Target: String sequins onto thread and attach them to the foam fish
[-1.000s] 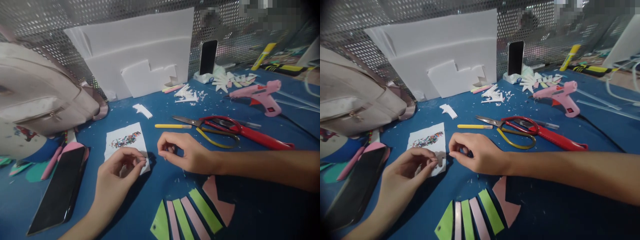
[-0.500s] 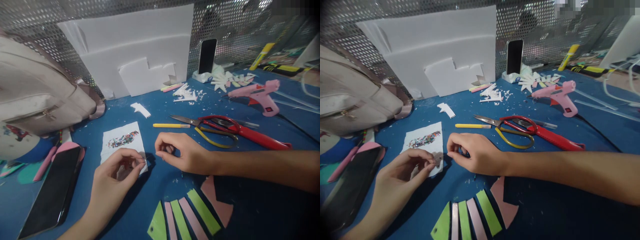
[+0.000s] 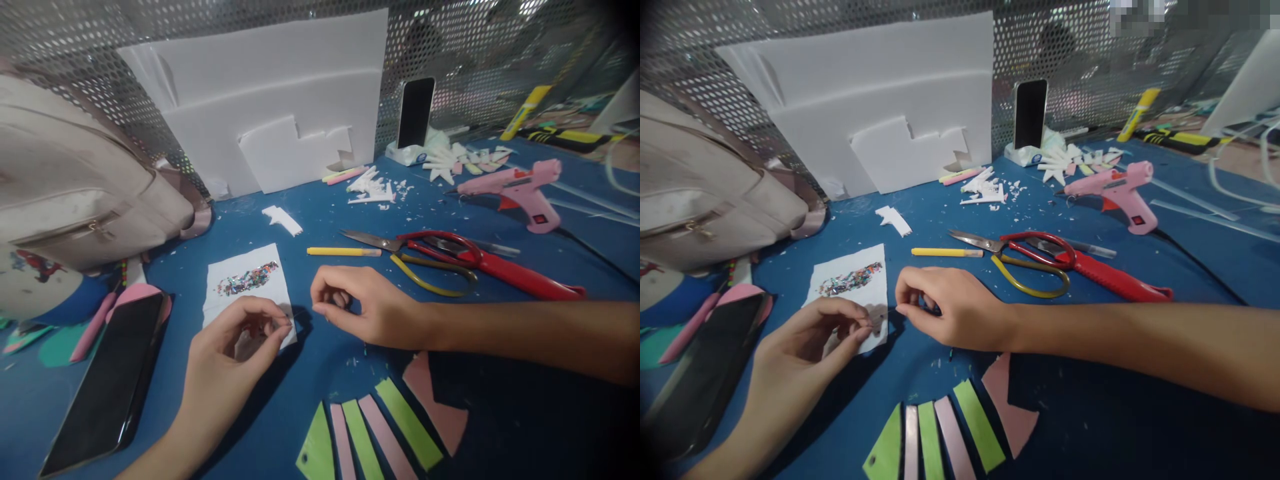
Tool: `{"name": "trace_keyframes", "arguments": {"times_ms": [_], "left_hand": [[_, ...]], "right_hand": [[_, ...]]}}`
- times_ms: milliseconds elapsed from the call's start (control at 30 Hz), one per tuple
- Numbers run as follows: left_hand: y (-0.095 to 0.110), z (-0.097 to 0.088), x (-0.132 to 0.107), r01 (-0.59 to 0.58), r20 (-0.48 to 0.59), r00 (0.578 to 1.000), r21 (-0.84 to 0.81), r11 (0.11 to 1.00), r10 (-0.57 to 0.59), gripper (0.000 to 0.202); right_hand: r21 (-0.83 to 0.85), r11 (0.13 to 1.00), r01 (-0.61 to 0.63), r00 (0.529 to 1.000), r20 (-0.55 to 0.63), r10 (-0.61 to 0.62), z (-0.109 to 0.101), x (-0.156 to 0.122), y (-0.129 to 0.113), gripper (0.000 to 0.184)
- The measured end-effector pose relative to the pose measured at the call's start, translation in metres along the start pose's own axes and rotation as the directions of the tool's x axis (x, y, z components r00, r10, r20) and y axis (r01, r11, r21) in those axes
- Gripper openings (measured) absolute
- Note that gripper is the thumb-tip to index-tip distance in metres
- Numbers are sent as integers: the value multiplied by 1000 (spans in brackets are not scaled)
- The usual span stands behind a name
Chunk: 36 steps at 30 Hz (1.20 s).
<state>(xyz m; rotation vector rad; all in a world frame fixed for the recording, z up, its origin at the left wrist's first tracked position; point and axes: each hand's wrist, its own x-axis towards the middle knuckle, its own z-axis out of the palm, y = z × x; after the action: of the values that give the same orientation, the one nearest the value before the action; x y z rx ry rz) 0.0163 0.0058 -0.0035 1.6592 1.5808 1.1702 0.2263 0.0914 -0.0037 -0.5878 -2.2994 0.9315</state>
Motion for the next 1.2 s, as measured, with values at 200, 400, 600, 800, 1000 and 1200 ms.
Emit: {"name": "trace_keyframes", "arguments": {"times_ms": [200,400,600,800,1000,1200], "left_hand": [[1,0,2,11,-8,1000,1,1000,-11,6],[1,0,1,11,-7,1000,-2,1000,-11,7],[0,-1,-1,23,-1,1000,-6,1000,-23,7],[3,0,2,7,-11,1000,25,1000,-7,6],[5,-1,2,-20,-3,1000,47,999,20,7],[5,0,2,-40,-14,999,70,997,41,8]], "right_hand": [[-2,1000,-9,1000,3,9,-1,0,-1,4],[-4,1000,-7,1000,8,7,-1,1,0,4],[-8,1000,-6,1000,3,6,0,1,0,5],[-10,1000,-6,1000,5,6,0,1,0,4],[-7,1000,-13,1000,12,13,-1,0,-2,4],[-3,1000,0,1000,10,0,-1,0,-1,4]]}}
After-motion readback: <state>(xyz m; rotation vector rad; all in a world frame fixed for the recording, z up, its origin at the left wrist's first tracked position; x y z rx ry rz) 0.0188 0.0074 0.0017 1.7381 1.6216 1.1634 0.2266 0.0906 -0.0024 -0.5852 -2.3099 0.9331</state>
